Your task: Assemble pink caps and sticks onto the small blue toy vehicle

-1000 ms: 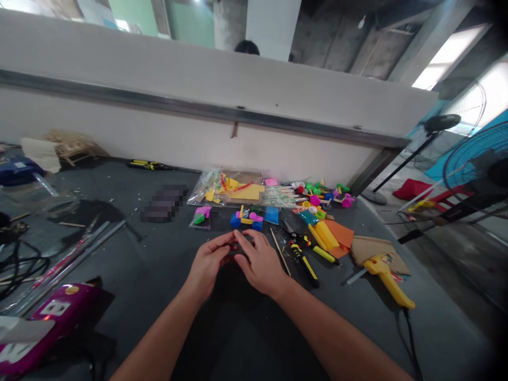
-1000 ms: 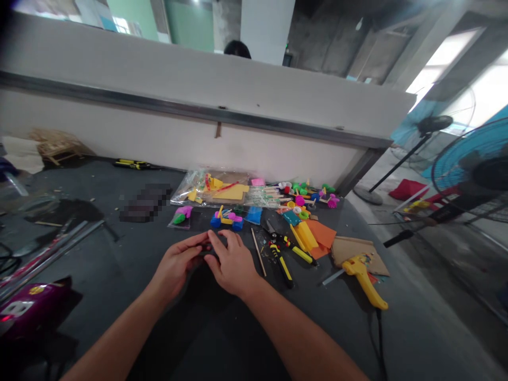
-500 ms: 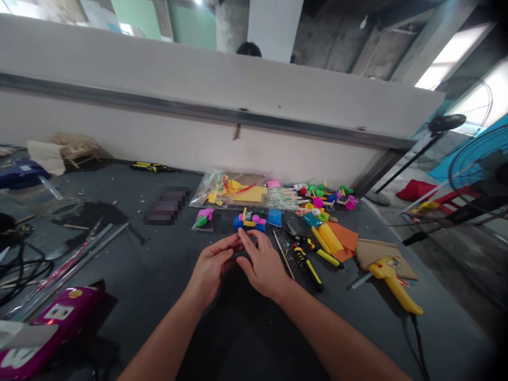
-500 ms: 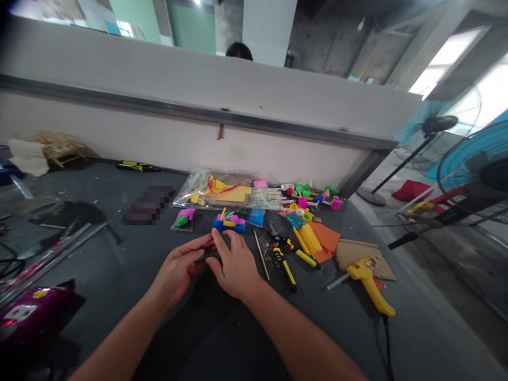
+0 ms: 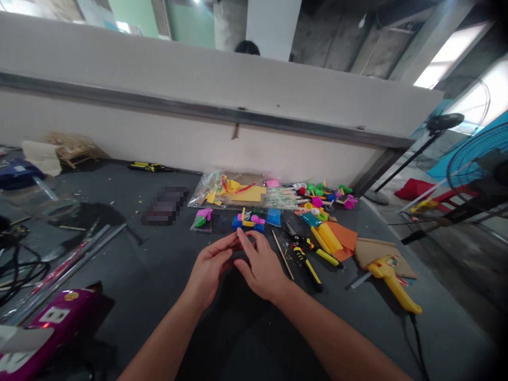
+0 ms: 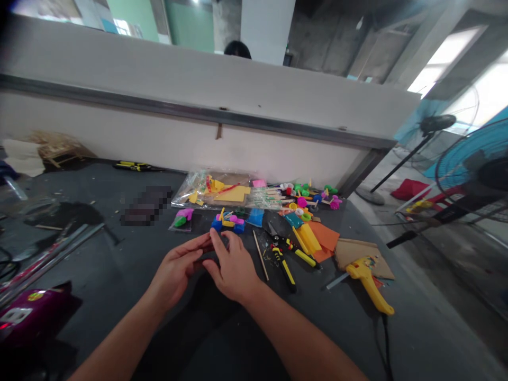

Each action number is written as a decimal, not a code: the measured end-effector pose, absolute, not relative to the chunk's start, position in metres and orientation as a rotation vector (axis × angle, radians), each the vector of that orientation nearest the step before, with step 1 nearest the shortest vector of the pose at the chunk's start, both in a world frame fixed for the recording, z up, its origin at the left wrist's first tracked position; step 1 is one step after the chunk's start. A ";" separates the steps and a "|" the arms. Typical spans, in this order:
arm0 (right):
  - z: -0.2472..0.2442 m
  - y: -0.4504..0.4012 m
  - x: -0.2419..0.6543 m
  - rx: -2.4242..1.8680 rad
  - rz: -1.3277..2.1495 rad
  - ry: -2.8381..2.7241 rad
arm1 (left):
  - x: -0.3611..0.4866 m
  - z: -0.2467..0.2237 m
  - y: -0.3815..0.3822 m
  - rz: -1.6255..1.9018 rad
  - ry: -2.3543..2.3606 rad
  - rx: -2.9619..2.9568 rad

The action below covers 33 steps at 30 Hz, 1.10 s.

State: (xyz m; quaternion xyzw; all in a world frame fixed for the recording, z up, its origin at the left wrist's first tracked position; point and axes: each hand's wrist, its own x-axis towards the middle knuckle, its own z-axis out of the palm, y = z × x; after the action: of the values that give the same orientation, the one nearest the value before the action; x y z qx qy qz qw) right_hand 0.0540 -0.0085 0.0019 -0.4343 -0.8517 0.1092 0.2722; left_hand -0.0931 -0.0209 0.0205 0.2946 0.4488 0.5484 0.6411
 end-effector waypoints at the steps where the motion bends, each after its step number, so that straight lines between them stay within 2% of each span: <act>1: 0.002 -0.009 0.054 -1.155 0.301 -2.305 | -0.093 0.021 -0.021 1.255 1.030 0.669; 18: 0.001 -0.012 0.055 -1.059 0.353 -2.269 | -0.095 0.015 -0.017 1.248 1.096 0.715; 26: 0.006 -0.009 0.056 -0.977 0.492 -1.856 | -0.091 0.015 -0.017 1.167 1.095 0.817; 33: 0.007 -0.006 0.054 -1.000 0.521 -1.749 | -0.091 0.015 -0.018 1.094 1.084 0.978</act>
State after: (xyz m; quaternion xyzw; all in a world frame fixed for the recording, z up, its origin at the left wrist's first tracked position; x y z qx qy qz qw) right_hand 0.0541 -0.0064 0.0071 -0.4144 -0.7249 0.2162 0.5060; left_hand -0.0907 -0.0179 0.0153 0.4238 0.4700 0.4744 0.6119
